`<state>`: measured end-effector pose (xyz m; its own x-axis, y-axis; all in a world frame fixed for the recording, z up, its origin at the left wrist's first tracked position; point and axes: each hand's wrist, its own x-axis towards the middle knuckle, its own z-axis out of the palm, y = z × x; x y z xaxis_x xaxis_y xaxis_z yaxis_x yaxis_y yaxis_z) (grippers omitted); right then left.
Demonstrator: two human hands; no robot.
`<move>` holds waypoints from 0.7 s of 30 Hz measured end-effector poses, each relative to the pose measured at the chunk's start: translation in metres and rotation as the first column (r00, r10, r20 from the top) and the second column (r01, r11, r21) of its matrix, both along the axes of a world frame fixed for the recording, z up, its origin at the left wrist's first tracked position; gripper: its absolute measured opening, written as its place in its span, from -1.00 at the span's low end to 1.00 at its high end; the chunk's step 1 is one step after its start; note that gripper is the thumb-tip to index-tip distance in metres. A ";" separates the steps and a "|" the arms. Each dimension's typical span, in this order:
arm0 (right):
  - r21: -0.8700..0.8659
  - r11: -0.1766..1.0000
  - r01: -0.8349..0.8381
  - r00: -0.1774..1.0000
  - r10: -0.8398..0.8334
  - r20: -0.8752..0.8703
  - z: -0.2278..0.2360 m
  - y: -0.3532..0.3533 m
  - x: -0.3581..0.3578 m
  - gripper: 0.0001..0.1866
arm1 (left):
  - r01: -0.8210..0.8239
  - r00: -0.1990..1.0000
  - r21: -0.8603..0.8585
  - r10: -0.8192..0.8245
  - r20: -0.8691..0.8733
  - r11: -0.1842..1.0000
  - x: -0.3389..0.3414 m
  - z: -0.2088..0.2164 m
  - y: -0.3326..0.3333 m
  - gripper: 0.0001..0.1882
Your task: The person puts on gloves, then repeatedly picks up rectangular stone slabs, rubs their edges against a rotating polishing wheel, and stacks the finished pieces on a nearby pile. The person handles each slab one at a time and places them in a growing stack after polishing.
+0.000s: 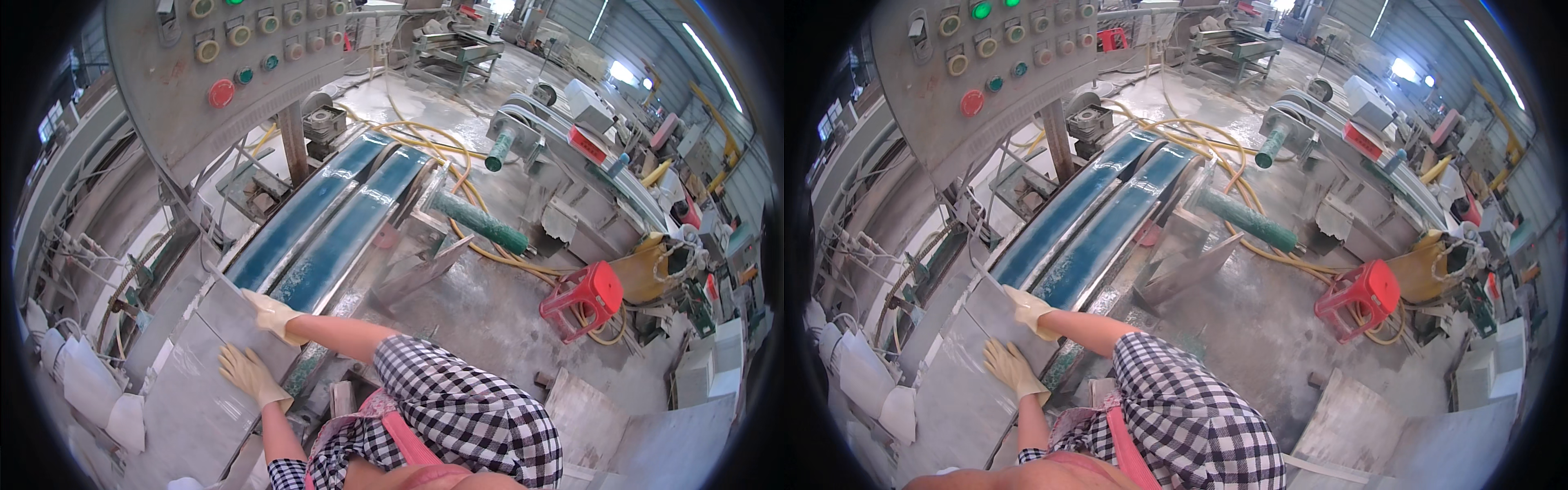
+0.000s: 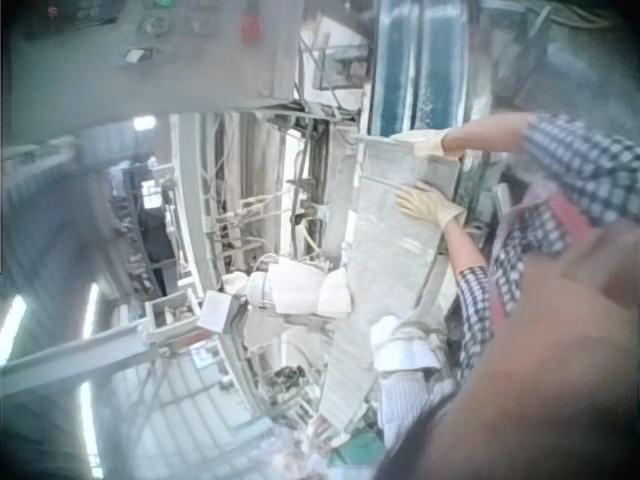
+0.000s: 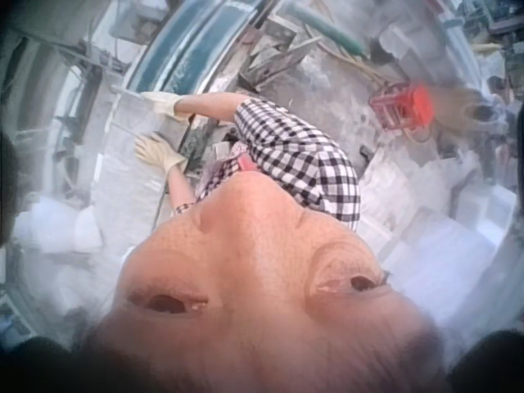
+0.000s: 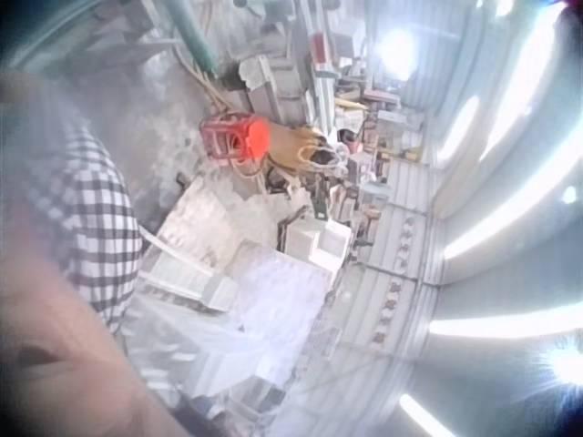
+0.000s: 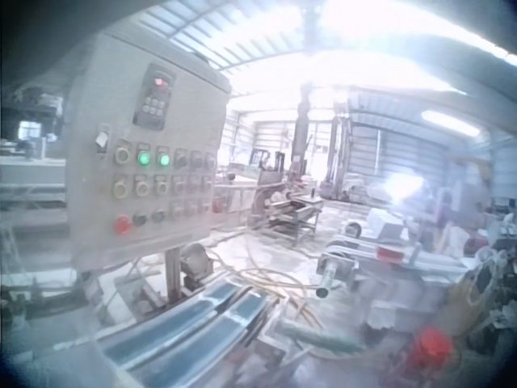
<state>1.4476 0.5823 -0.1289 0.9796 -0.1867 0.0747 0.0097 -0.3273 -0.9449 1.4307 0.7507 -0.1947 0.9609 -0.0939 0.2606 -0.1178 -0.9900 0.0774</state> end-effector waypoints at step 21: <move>-0.712 -0.159 -0.684 0.697 0.147 -0.702 -0.018 -0.046 0.026 -0.43 | 0.035 0.999 -0.098 -0.038 -0.033 0.995 0.043 -0.019 0.002 -0.44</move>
<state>1.4739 0.5361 -0.1473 0.7938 0.2470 -0.5557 0.4355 -0.8688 0.2358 1.4742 0.7528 -0.2142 0.9659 -0.1049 0.2367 -0.1493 -0.9726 0.1780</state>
